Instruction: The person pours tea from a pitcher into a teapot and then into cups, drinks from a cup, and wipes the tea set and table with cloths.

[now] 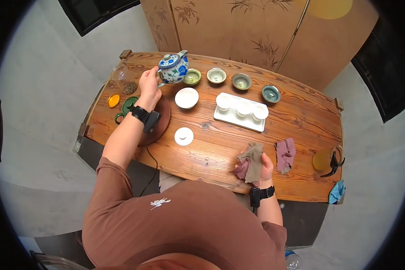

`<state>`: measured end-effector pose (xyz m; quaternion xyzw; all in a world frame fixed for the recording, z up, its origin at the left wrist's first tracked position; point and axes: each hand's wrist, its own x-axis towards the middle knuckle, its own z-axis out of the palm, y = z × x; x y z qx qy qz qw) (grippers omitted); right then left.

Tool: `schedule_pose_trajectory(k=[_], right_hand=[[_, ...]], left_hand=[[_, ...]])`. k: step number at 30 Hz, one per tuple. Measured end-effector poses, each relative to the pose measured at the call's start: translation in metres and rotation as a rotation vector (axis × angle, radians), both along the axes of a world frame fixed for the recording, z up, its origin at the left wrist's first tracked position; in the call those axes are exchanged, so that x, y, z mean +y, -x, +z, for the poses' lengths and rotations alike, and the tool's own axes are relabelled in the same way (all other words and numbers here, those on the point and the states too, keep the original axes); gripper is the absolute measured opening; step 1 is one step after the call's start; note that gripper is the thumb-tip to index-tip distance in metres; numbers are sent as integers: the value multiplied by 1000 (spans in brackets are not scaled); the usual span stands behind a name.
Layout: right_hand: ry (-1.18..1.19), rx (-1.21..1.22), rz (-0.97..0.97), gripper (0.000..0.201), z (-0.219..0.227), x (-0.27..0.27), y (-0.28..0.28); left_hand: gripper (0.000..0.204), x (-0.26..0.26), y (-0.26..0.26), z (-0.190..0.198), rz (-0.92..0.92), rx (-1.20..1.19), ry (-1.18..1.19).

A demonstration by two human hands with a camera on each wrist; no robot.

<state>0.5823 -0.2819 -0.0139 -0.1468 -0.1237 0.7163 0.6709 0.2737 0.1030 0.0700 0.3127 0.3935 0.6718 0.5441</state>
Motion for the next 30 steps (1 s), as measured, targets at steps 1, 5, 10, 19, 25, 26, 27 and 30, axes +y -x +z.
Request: schedule_pose_trajectory(k=[1, 5, 10, 19, 25, 26, 27, 30], right_hand=[[-26, 24, -1, 60, -1, 1, -1], [-68, 49, -11, 57, 0, 1, -1], [-58, 29, -10, 60, 3, 0, 3], [-40, 3, -40, 57, 8, 2, 6], [-30, 1, -48, 57, 9, 2, 8], [-35, -8, -45, 57, 10, 2, 8], [-40, -17, -41, 58, 10, 3, 8], [-33, -21, -33, 57, 9, 2, 7]], left_hand=[[18, 15, 0, -7, 58, 63, 3], [21, 58, 2, -26, 221, 210, 45], [22, 82, 0, -43, 371, 280, 66], [23, 99, 3, -67, 462, 300, 81], [24, 99, 6, -72, 462, 307, 80], [24, 97, 6, -71, 462, 313, 79], [24, 96, 6, -71, 463, 319, 78], [19, 91, 6, -68, 475, 421, 128]])
